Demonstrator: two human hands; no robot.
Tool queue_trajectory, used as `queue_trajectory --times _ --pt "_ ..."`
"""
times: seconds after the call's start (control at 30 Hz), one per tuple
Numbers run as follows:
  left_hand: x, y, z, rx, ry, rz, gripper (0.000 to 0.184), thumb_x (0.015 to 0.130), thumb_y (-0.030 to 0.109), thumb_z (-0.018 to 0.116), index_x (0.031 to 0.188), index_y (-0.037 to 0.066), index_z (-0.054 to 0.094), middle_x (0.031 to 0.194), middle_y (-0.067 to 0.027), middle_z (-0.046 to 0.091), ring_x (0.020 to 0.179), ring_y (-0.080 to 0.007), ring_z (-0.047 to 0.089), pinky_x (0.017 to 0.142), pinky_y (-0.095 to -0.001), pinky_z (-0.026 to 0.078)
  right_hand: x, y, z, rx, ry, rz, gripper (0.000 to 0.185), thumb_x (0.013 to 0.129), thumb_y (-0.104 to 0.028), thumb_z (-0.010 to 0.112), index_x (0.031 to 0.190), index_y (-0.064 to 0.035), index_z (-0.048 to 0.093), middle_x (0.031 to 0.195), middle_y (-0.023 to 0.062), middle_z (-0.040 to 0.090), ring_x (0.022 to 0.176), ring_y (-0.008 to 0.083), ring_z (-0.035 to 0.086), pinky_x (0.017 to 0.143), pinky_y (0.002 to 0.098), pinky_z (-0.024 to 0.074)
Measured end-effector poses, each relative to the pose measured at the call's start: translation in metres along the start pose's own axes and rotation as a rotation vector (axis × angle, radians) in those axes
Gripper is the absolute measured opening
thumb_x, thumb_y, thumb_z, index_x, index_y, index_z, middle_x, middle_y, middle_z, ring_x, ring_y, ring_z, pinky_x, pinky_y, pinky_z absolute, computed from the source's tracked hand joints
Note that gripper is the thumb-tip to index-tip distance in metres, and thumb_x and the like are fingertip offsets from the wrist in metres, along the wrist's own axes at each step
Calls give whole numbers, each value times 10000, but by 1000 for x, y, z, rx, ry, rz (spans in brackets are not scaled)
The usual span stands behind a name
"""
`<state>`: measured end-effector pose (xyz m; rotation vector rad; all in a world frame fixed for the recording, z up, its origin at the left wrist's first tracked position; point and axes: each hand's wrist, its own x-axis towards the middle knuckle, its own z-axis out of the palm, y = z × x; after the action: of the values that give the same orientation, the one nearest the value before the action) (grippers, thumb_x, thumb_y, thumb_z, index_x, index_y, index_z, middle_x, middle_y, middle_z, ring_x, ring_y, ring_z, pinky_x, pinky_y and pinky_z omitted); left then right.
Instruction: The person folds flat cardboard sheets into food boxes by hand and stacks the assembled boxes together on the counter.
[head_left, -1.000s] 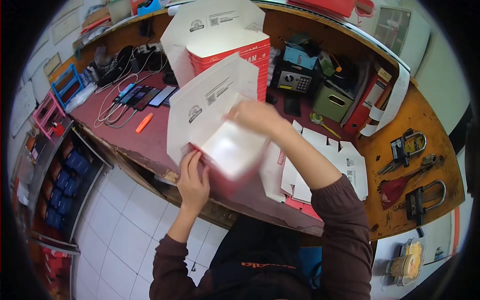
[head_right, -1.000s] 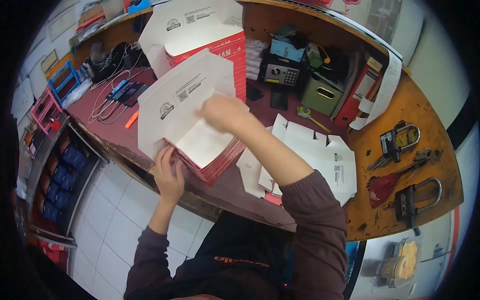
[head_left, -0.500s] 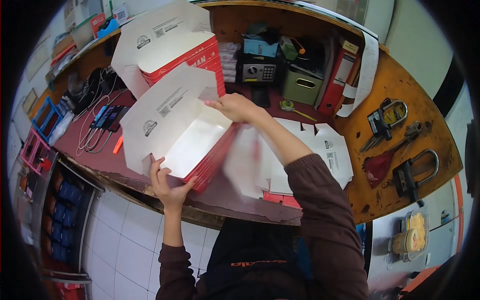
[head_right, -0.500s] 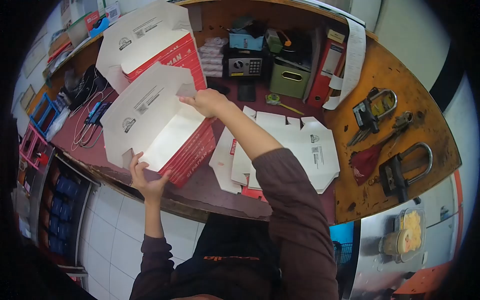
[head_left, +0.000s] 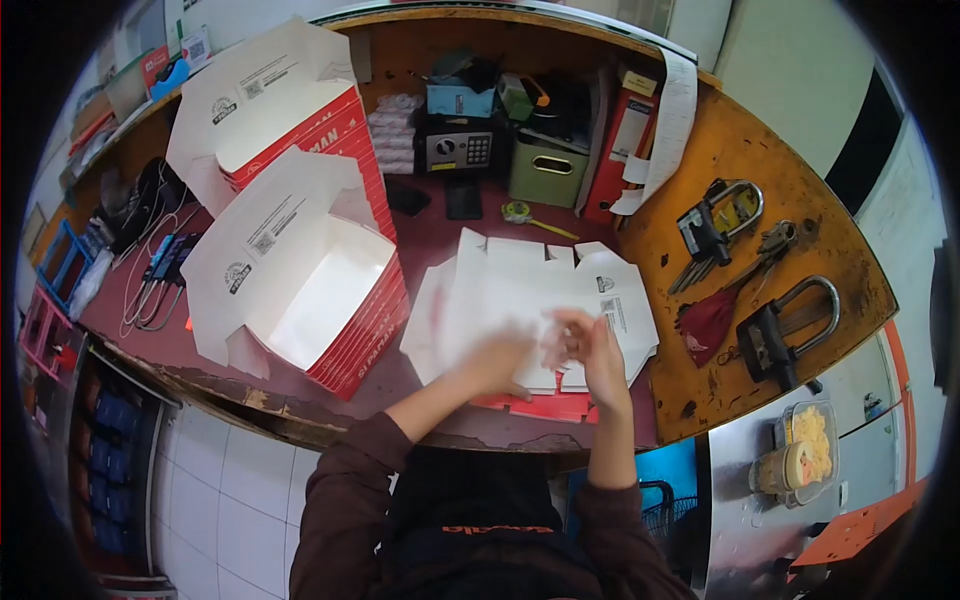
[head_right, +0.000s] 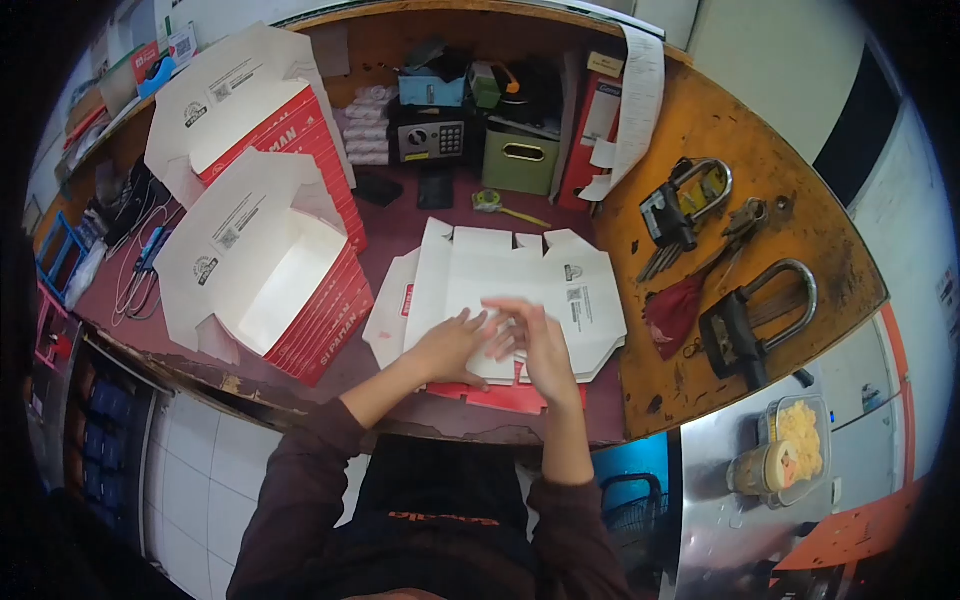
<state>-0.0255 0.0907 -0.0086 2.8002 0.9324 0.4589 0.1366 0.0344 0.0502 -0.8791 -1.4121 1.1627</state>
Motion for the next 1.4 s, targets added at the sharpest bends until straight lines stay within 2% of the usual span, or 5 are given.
queue_trajectory --times 0.2,0.37,1.0,1.23,1.4 --pt "20 -15 -32 -171 -400 -257 288 824 284 531 894 21 623 990 -117 611 894 -249 593 794 -372 451 -67 11 -22 87 -111 60 539 944 -423 256 1073 17 540 750 76 581 631 127 582 541 232 465" --pt "3 -17 -44 -1065 629 -304 226 918 121 419 1050 -24 532 977 -76 584 847 -113 556 751 -234 438 -49 42 24 59 -300 347 435 947 -333 341 1076 34 536 793 73 607 671 123 590 591 232 478" --pt "-1 58 -27 -899 553 131 412 820 -62 496 1207 -33 357 1118 -128 491 939 -190 571 743 -321 524 -45 3 57 414 908 -549 257 799 14 585 1043 -30 521 1067 87 545 935 121 517 821 285 401" --pt "-14 56 -81 -2495 221 64 636 883 532 308 1229 6 396 1303 -157 394 1205 -276 380 1009 -473 267 -53 -9 27 924 438 -221 306 813 -38 543 1116 -38 497 1070 72 566 934 156 552 754 275 454" --pt "-12 56 -83 -2186 250 22 589 838 528 456 1138 24 507 1218 -129 487 1136 -245 459 969 -435 335 -56 -14 48 412 713 -478 389 752 67 562 1127 7 476 1079 117 551 1004 186 535 908 341 406"
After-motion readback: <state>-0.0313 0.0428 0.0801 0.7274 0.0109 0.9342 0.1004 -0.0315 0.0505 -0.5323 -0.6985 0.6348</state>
